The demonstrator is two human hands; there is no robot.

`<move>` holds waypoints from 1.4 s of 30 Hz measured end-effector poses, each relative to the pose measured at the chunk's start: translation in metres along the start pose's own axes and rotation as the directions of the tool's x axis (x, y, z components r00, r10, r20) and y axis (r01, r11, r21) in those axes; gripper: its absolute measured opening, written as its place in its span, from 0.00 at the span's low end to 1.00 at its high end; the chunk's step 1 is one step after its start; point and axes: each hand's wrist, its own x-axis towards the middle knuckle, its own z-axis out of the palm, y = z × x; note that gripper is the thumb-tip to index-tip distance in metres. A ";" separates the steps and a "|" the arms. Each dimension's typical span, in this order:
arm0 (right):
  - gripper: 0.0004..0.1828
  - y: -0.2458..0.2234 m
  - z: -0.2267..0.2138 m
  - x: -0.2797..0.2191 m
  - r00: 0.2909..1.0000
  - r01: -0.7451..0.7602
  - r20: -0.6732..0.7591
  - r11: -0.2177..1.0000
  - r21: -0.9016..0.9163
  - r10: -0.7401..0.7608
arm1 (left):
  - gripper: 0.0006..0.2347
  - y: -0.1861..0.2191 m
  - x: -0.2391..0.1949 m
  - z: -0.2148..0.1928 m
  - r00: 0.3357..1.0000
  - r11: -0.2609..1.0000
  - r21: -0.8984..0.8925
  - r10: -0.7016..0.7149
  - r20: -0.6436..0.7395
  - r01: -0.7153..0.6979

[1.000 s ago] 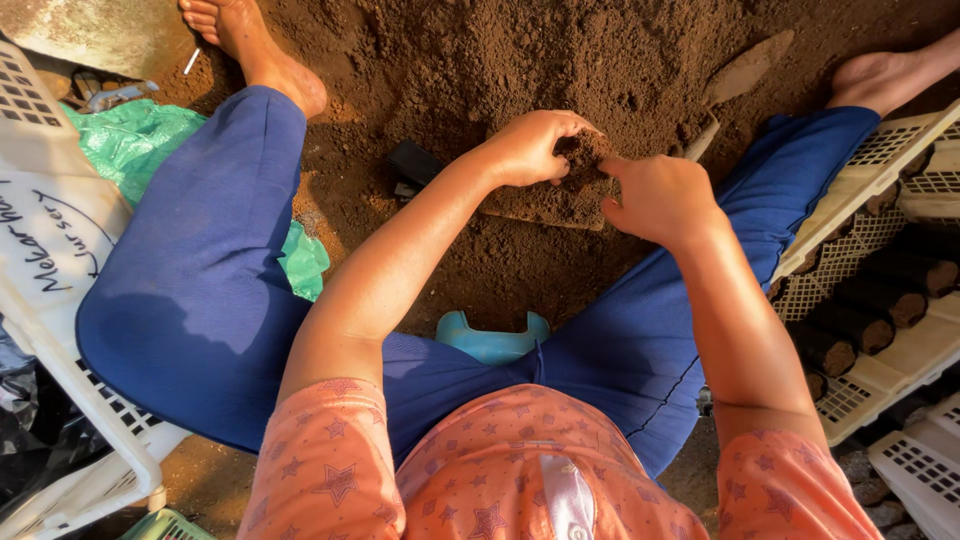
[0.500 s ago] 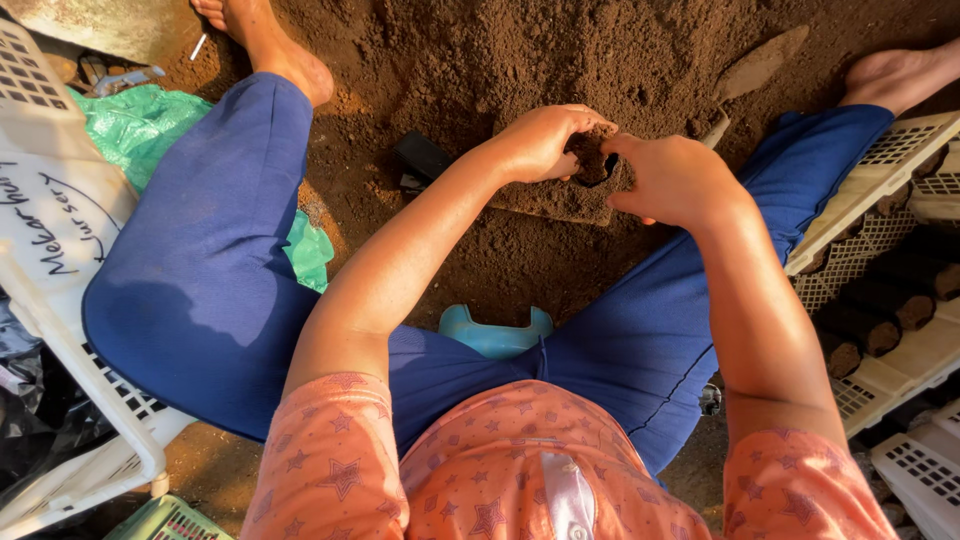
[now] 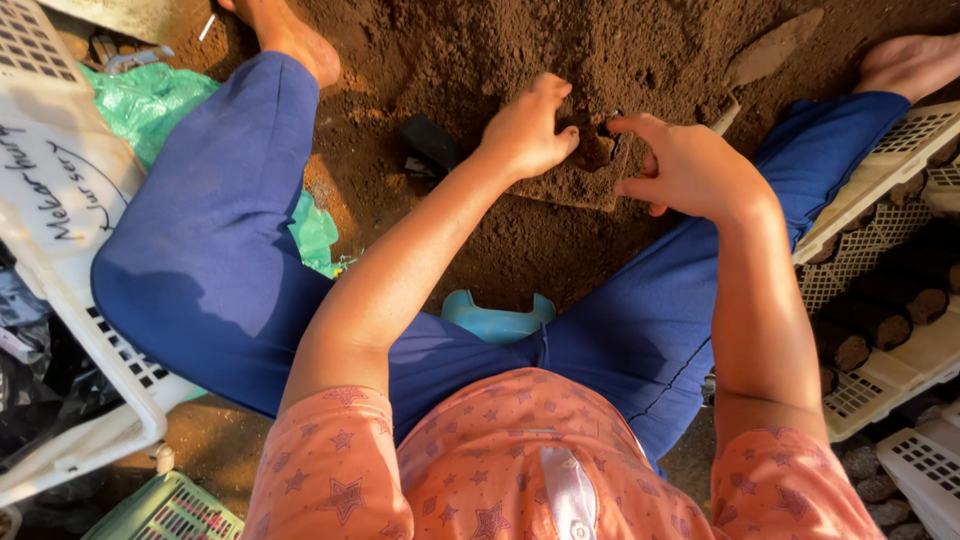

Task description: The person sits on the ground and repeatedly fills small black plastic nursery pouches with soil from a large pile. They pack the soil into each pouch by hand, then place the filled pouches into a nearby white plastic crate.

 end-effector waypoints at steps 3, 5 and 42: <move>0.36 -0.013 0.004 -0.020 1.000 -0.005 -0.030 0.999 0.045 0.006 | 0.16 0.008 -0.011 -0.002 0.940 0.956 0.169 -0.271 0.205 0.239; 0.34 -0.017 0.013 -0.016 1.000 -0.005 -0.016 1.000 0.020 0.005 | 0.16 0.009 -0.015 0.002 0.924 0.951 0.180 -0.293 0.246 0.253; 0.17 0.034 0.079 0.009 0.951 0.050 -0.298 0.916 0.397 0.077 | 0.14 -0.009 -0.039 0.045 0.963 0.967 -0.029 -0.254 -0.093 0.253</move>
